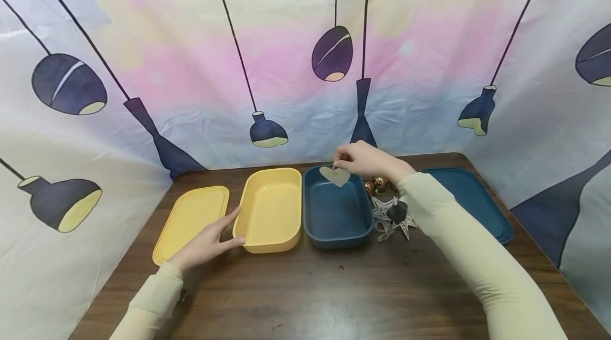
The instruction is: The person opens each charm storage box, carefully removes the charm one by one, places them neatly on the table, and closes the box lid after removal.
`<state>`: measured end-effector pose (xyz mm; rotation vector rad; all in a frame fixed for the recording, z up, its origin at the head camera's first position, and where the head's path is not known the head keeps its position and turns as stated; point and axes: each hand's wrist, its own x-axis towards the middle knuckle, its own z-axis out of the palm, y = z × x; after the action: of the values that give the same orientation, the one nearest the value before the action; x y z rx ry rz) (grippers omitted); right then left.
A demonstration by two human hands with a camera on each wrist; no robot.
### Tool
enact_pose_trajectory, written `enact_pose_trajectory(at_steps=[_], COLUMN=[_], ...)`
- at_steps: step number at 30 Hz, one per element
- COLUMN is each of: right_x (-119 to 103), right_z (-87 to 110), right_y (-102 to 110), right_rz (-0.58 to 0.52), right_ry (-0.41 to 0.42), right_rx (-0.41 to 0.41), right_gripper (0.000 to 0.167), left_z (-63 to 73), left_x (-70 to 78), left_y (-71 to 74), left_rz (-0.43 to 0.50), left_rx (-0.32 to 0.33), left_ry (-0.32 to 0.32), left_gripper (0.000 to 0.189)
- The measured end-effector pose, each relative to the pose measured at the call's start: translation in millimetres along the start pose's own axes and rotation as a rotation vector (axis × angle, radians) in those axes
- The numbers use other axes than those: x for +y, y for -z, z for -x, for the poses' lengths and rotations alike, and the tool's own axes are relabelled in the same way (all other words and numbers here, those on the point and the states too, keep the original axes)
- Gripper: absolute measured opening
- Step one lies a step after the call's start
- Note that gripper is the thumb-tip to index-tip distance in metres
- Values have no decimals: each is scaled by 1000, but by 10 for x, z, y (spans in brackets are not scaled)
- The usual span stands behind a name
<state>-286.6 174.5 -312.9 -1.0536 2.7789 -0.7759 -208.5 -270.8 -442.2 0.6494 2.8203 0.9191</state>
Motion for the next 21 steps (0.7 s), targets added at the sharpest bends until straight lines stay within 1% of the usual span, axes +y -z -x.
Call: enact_pose_trajectory(at_steps=[5,9,13,16,21], right_x=[135,239,326,394,528], right_z=[245,416,584,721,953], right_y=[117,201,277,316,329], right_rz=[-31,-28,-10,1,10], right_ry=[-83,-141,-170,-189,-244], right_rx=[26,54,93,107,131], right_gripper=[18,17,19,20,22], left_z=[8,-10,-24,-25,-20], left_x=[-14,-11,-4,-4,-13], left_y=[6,20,17,2,-22], left_rz=[7,7,11,9,14], left_rx=[3,1,-5,-7,-4], left_ry=[3,-7,-8,-9,-15], left_gripper=[98,98,98,98,98])
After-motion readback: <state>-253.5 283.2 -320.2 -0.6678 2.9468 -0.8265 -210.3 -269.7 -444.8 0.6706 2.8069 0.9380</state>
